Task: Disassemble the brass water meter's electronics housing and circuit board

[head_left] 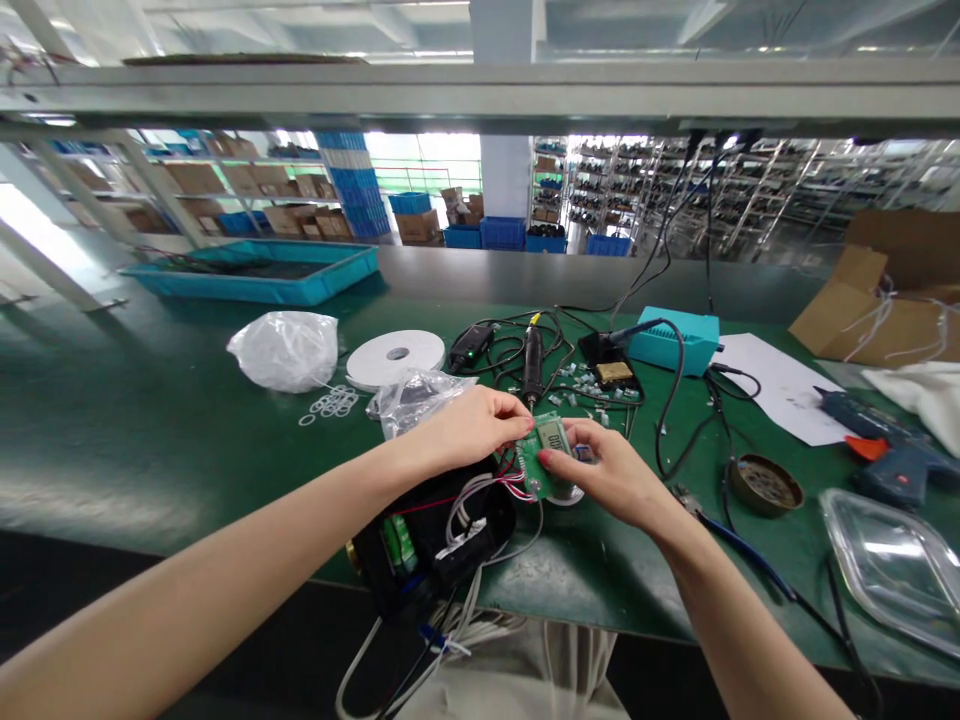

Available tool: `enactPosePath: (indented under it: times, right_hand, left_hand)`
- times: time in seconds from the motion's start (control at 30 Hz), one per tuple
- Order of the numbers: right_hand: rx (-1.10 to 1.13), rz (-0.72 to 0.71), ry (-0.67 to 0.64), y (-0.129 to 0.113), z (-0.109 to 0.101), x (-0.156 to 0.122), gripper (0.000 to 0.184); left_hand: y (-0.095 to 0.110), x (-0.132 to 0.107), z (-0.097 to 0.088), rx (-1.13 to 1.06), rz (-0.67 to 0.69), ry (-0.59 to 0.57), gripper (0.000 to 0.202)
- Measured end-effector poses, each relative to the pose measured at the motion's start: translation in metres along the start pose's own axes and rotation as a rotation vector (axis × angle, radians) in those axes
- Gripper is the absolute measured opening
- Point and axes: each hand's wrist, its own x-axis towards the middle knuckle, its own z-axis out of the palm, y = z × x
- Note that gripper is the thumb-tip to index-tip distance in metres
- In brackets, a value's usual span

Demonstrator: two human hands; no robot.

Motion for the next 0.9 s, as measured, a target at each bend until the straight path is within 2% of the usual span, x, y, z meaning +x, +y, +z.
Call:
enactPosePath:
  times: [0.1, 0.13, 0.17, 0.27, 0.43, 0.57, 0.67, 0.77, 0.9]
  right_hand:
    - [-0.004, 0.055, 0.040, -0.004, 0.004, 0.001, 0.029]
    - [-0.013, 0.070, 0.047, -0.004, 0.004, 0.001, 0.028]
    - [-0.028, 0.078, 0.050, -0.004, 0.004, 0.001, 0.028]
    - [-0.080, 0.073, 0.059, -0.002, 0.001, 0.001, 0.028]
    - [-0.096, 0.078, 0.087, 0.000, -0.002, 0.002, 0.027]
    - [-0.070, 0.087, 0.092, 0.003, -0.005, 0.001, 0.024]
    - [-0.104, 0.100, 0.105, 0.005, -0.009, 0.003, 0.023]
    - [-0.182, 0.129, 0.121, 0.008, -0.012, 0.005, 0.029]
    - [-0.294, 0.156, 0.106, 0.013, -0.013, 0.005, 0.033]
  left_hand:
    - [0.006, -0.018, 0.004, 0.232, 0.098, 0.276, 0.021]
    - [0.008, -0.026, 0.007, 0.290, 0.128, 0.332, 0.017]
    - [0.010, -0.033, 0.011, 0.340, 0.153, 0.340, 0.013]
    - [0.013, -0.051, 0.023, 0.499, 0.174, 0.232, 0.013]
    - [0.013, -0.055, 0.036, 0.706, 0.125, 0.149, 0.016]
    - [0.013, -0.050, 0.042, 0.833, 0.224, 0.172, 0.015]
    - [0.015, -0.046, 0.048, 0.898, 0.221, 0.173, 0.013]
    - [0.017, -0.039, 0.055, 0.881, 0.174, 0.188, 0.016]
    - [0.011, -0.031, 0.062, 0.817, 0.208, 0.250, 0.016]
